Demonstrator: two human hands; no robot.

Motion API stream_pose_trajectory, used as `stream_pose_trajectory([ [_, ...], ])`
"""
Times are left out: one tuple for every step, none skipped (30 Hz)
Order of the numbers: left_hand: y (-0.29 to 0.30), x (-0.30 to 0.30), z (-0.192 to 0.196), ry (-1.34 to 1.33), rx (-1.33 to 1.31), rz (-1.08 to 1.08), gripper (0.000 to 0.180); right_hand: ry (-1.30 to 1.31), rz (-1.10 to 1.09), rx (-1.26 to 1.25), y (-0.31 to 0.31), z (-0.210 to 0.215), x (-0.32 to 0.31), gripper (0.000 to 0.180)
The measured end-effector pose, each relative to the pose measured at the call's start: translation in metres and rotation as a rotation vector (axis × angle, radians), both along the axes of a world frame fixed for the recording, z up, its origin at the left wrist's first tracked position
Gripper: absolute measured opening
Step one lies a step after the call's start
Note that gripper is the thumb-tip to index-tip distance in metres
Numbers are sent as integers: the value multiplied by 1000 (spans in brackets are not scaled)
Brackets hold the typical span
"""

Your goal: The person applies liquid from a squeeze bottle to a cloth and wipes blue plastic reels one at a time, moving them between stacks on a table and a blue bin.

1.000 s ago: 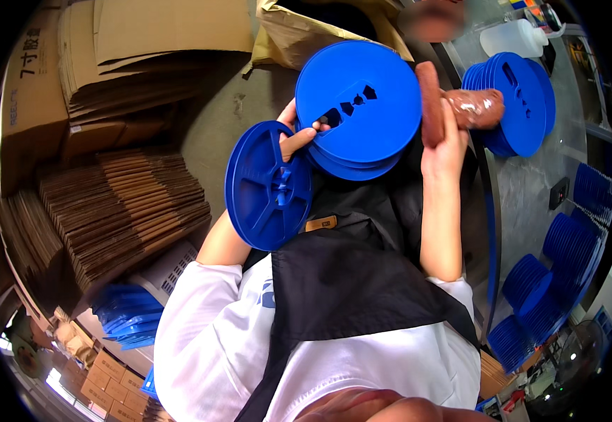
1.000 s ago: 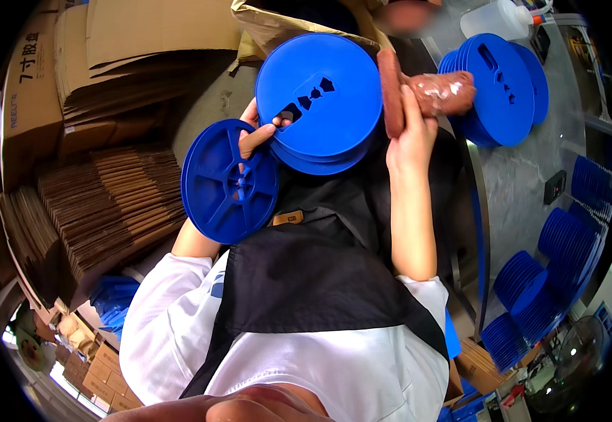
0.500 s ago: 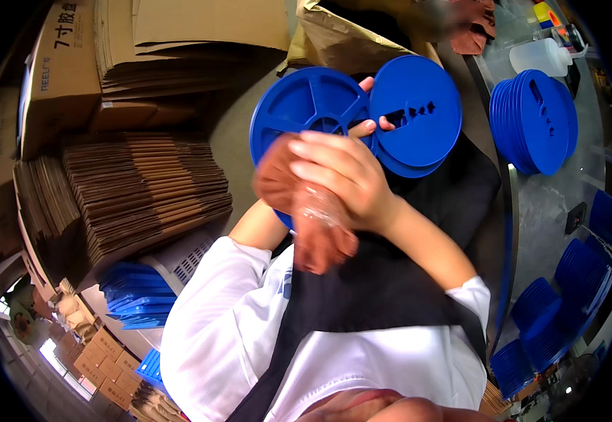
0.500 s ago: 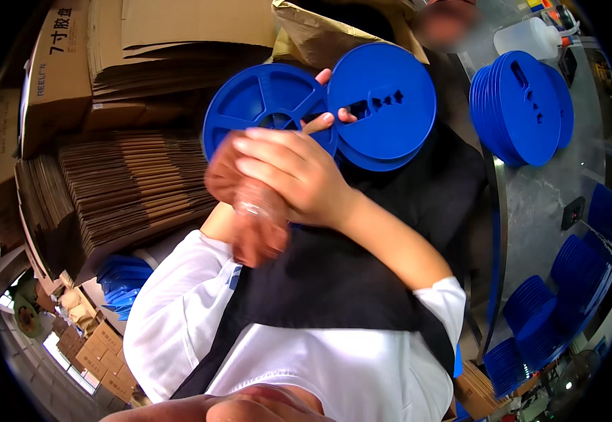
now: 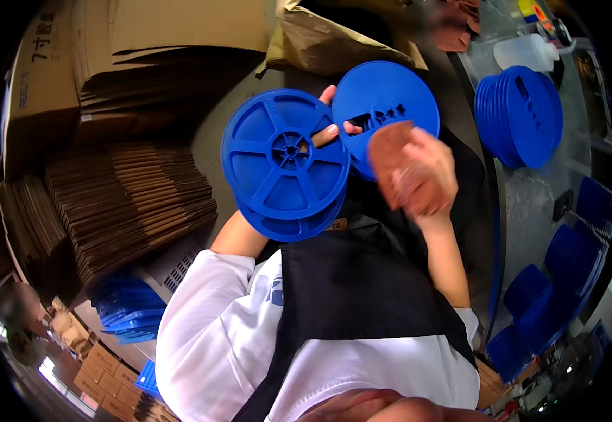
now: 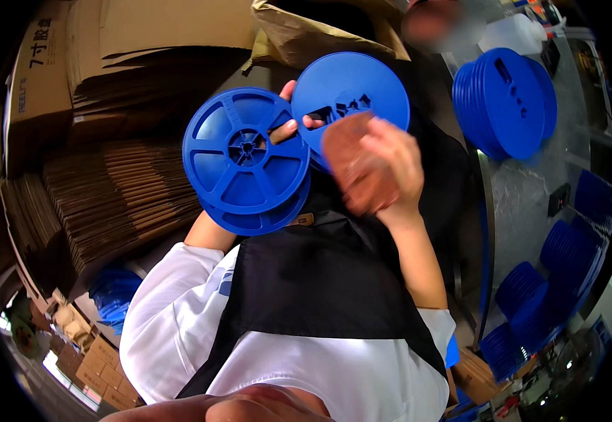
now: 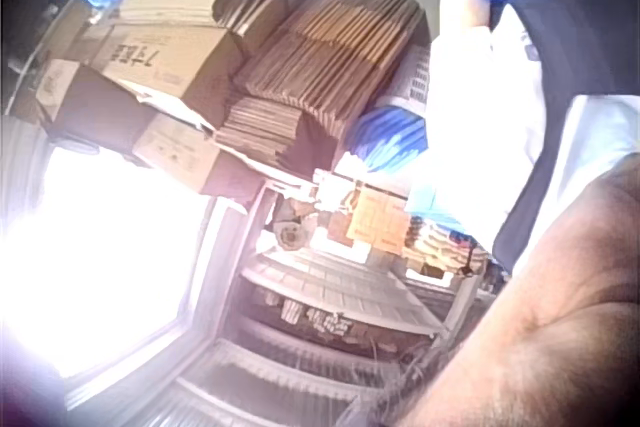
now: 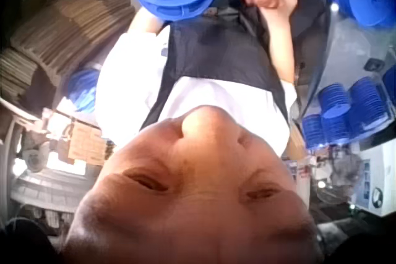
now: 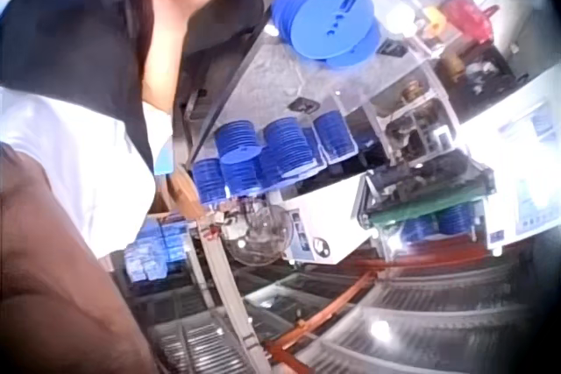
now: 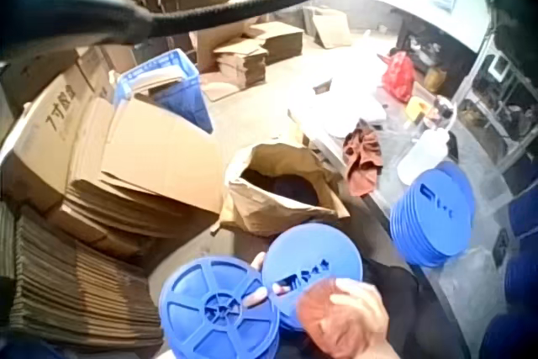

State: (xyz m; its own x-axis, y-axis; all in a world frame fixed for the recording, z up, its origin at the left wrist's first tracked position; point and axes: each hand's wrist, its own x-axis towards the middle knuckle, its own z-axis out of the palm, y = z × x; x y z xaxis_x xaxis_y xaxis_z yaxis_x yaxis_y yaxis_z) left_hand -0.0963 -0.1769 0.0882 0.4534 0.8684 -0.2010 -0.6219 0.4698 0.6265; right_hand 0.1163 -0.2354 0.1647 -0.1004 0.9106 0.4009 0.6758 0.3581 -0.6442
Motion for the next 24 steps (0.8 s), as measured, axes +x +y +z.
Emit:
stream_pose_trajectory([
  [-1,-2,2,4,-1,5,73,99,-215,1,8,-5,5,29],
  [0,-2,1,5,-9,-3,73,133,-358,-22,16,-24,20,29],
  [1,-2,2,7,-12,-13,72,174,-500,-46,24,-49,33,31],
  [-1,-2,6,11,-14,-26,72,71,-539,-111,33,-60,37,33],
  [0,-3,6,19,-14,-31,72,-62,-577,-218,35,-57,22,33],
  [0,-3,6,27,-11,-45,72,-54,-418,-102,35,-48,4,35],
  [-3,-5,5,32,-19,-45,72,-50,-253,6,29,-37,-14,37],
  [-5,-9,3,43,-30,-47,71,-120,-145,-16,17,-33,-28,39],
  [-6,-12,1,51,-32,-43,71,-189,-30,-26,8,-30,-36,41],
  [-6,-14,3,52,-32,-47,71,-178,11,27,2,-27,-37,46],
  [-9,-18,5,58,-37,-45,71,-202,41,32,-1,-28,-26,48],
  [-10,-19,7,61,-38,-42,71,-156,-34,96,6,-36,-8,45],
  [-12,-19,9,67,-38,-43,70,-106,-113,152,16,-46,8,43],
  [-13,-20,8,72,-41,-45,70,22,-343,70,26,-53,16,43],
  [-14,-21,8,78,-43,-47,70,154,-573,-6,38,-58,21,42],
  [-14,-21,9,82,-41,-55,70,99,-519,-89,56,-63,25,44],
  [-14,-21,11,85,-43,-64,70,45,-467,-172,72,-61,25,46],
  [-14,-20,14,84,-43,-74,69,-89,-348,45,82,-59,12,47],
  [-15,-21,14,87,-43,-76,69,-21,-271,94,85,-49,-11,48],
  [-15,-23,13,95,-44,-80,69,46,-70,61,81,-39,-28,52],
  [-14,-24,13,101,-41,-82,69,-112,109,44,73,-36,-36,49],
  [-11,-25,13,101,-36,-93,69,-121,139,19,59,-27,-40,44],
  [-14,-26,12,105,-42,-97,68,-130,180,-11,45,-21,-44,39],
  [-14,-28,11,109,-37,-99,68,-130,183,-10,42,-23,-41,39],
])
